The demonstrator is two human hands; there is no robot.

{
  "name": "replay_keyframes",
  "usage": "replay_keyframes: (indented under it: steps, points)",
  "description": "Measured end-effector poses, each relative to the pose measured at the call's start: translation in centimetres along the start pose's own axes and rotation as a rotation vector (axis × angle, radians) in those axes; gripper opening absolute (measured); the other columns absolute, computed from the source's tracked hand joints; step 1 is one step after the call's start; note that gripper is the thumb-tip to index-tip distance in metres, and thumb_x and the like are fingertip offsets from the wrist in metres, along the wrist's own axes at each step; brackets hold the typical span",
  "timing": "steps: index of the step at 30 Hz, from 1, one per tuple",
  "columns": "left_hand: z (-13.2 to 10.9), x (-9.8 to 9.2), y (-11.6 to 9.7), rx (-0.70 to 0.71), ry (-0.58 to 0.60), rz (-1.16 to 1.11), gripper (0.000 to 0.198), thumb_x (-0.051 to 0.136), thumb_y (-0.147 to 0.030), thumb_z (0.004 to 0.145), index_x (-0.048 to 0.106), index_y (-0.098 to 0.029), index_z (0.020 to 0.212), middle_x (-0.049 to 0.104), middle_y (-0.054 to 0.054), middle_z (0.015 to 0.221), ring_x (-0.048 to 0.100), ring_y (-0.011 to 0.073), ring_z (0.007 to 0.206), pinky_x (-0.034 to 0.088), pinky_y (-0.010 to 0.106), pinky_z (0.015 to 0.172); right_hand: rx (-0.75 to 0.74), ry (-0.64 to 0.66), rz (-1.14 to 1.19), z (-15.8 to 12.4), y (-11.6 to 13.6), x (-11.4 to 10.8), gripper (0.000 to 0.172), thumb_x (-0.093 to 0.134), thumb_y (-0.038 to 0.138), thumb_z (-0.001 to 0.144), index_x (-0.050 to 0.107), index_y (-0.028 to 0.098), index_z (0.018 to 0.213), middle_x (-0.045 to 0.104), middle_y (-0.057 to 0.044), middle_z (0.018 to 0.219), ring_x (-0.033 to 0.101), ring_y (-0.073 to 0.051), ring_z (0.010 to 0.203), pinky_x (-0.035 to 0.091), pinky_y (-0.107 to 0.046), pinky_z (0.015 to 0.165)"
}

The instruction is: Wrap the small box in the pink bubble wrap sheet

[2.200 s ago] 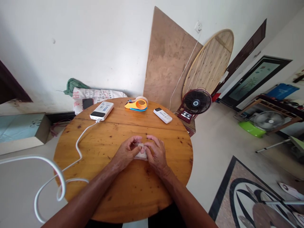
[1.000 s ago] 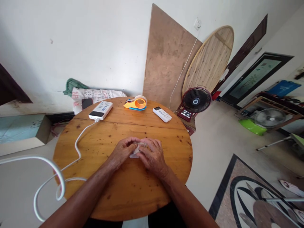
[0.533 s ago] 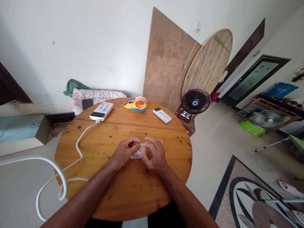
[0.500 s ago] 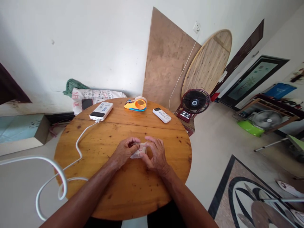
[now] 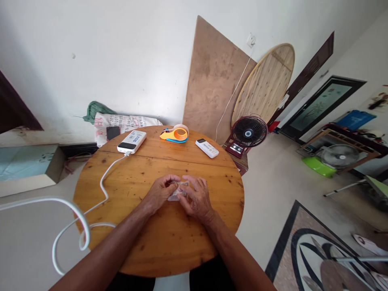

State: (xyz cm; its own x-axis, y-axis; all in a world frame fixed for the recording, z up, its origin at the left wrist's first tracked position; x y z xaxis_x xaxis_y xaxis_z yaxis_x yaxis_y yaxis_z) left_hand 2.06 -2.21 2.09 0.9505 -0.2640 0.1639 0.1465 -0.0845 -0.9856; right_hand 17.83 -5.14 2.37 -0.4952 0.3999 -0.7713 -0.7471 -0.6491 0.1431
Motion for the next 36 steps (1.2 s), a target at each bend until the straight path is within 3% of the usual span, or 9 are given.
replay_keyframes:
  steps: [10, 17, 24, 28, 36]
  points:
    - [-0.16, -0.05, 0.14, -0.044, -0.023, -0.001, 0.030, 0.058, -0.025, 0.063, 0.061, -0.016, 0.091, 0.065, -0.001, 0.076, 0.056, 0.0133, 0.064, 0.043, 0.024, 0.062, 0.055, 0.000, 0.063, -0.04, 0.00, -0.07, 0.018, 0.056, 0.032, 0.081, 0.056, 0.020, 0.095, 0.055, -0.011, 0.121, 0.051, -0.023, 0.109, 0.035, -0.038, 0.090]
    - [-0.16, -0.20, 0.38, -0.033, -0.009, -0.003, 0.028, 0.057, -0.023, 0.064, 0.061, -0.016, 0.092, 0.066, -0.001, 0.077, 0.057, 0.0135, 0.065, 0.044, 0.024, 0.061, 0.071, 0.032, 0.053, 0.01, 0.13, -0.29, 0.030, 0.057, 0.031, 0.079, 0.055, 0.020, 0.107, 0.051, -0.011, 0.127, 0.049, -0.024, 0.111, 0.035, -0.038, 0.092]
    - [-0.11, -0.29, 0.43, -0.027, 0.002, -0.032, 0.029, 0.058, -0.023, 0.064, 0.061, -0.016, 0.092, 0.066, -0.001, 0.078, 0.058, 0.0141, 0.067, 0.045, 0.025, 0.063, 0.035, 0.026, 0.023, -0.04, 0.04, -0.08, 0.027, 0.057, 0.031, 0.081, 0.059, 0.022, 0.106, 0.050, -0.010, 0.129, 0.049, -0.024, 0.110, 0.035, -0.039, 0.090]
    - [-0.13, -0.29, 0.26, -0.032, 0.010, -0.014, 0.029, 0.057, -0.023, 0.063, 0.061, -0.016, 0.091, 0.066, 0.000, 0.079, 0.058, 0.0140, 0.067, 0.044, 0.025, 0.062, 0.031, 0.012, 0.066, 0.00, 0.09, -0.29, 0.025, 0.056, 0.033, 0.082, 0.058, 0.021, 0.104, 0.052, -0.010, 0.127, 0.051, -0.024, 0.108, 0.036, -0.040, 0.089]
    - [-0.31, -0.14, -0.15, -0.057, 0.001, 0.000, 0.030, 0.058, -0.026, 0.063, 0.059, -0.016, 0.092, 0.063, -0.002, 0.073, 0.052, 0.0116, 0.059, 0.040, 0.023, 0.057, 0.162, -0.092, 0.165, 0.00, -0.61, -0.64, 0.040, 0.053, 0.027, 0.080, 0.048, 0.018, 0.118, 0.055, -0.012, 0.122, 0.050, -0.023, 0.115, 0.038, -0.040, 0.095]
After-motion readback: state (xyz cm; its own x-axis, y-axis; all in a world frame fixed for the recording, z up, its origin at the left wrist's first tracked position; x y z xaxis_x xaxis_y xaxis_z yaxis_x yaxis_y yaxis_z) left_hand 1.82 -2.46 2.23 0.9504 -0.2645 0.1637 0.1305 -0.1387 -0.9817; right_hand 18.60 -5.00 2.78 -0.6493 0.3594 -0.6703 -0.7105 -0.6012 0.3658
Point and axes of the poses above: each hand's wrist, its own z-axis towards the middle knuckle, its own x-axis out of the palm, y = z × x, the point moved 1 cm from there along z, towards the middle knuckle
